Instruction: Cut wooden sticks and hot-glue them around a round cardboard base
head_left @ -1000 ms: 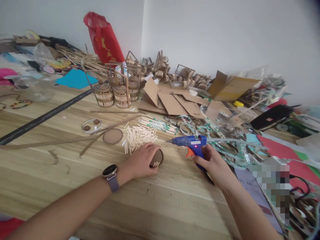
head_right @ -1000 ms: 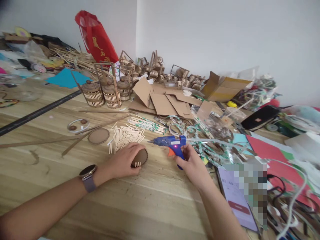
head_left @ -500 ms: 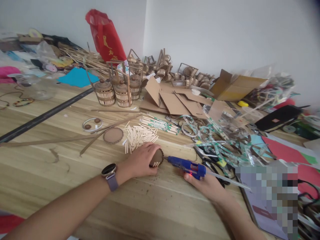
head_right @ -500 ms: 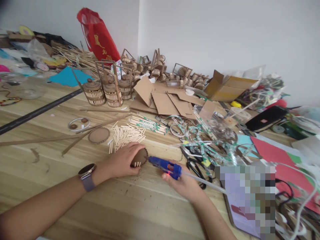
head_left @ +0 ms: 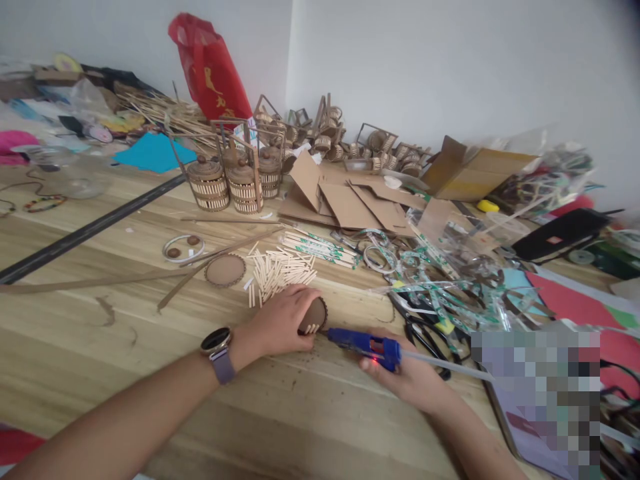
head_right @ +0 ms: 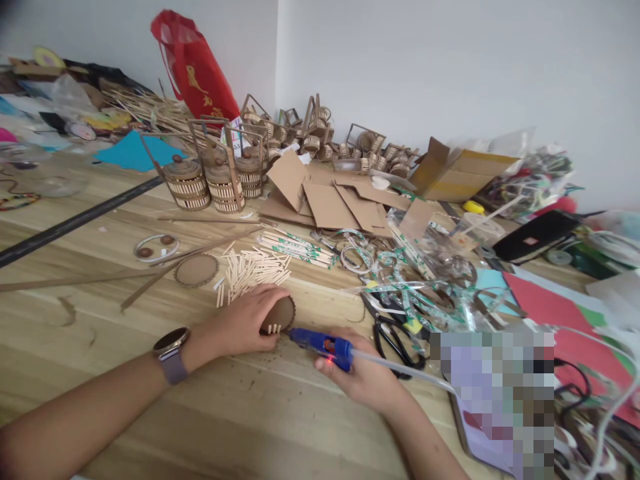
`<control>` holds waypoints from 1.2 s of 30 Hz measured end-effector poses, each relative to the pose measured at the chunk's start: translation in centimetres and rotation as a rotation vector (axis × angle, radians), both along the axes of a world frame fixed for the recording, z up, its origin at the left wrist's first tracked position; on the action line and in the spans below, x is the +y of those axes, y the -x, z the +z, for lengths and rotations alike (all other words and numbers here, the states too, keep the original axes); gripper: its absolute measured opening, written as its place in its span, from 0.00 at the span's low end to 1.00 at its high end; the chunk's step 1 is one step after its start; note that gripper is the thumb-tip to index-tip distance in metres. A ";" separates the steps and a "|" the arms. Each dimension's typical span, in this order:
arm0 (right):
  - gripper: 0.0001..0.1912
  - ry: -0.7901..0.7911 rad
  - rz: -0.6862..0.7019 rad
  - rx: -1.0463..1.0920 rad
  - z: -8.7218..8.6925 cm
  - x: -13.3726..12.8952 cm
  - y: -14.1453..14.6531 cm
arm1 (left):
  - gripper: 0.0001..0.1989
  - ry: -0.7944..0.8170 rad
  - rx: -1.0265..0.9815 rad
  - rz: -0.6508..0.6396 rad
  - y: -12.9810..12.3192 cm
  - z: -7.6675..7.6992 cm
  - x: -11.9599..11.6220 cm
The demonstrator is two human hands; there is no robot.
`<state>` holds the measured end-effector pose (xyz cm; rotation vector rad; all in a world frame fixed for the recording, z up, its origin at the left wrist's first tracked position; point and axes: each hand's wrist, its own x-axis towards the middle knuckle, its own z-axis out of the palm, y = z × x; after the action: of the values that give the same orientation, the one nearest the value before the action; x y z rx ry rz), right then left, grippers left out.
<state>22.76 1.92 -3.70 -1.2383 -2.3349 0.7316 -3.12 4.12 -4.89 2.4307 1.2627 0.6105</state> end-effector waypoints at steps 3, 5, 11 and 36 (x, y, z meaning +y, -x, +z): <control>0.19 0.007 0.006 -0.008 -0.1 0.0 0.0 | 0.34 0.000 -0.003 0.003 0.0 0.0 0.0; 0.19 -0.010 0.005 -0.013 -0.2 0.1 0.0 | 0.34 -0.001 -0.005 0.001 0.0 0.0 0.0; 0.18 -0.010 0.004 -0.028 -0.2 0.1 0.0 | 0.34 0.001 -0.032 -0.005 0.0 0.0 0.0; 0.15 -0.050 0.004 -0.019 0.1 -0.2 0.4 | 0.33 0.013 -0.036 -0.012 0.0 0.3 -0.1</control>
<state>22.39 1.72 -3.63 -1.2242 -2.3575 0.6607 -3.09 4.03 -4.62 2.4041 1.2332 0.6372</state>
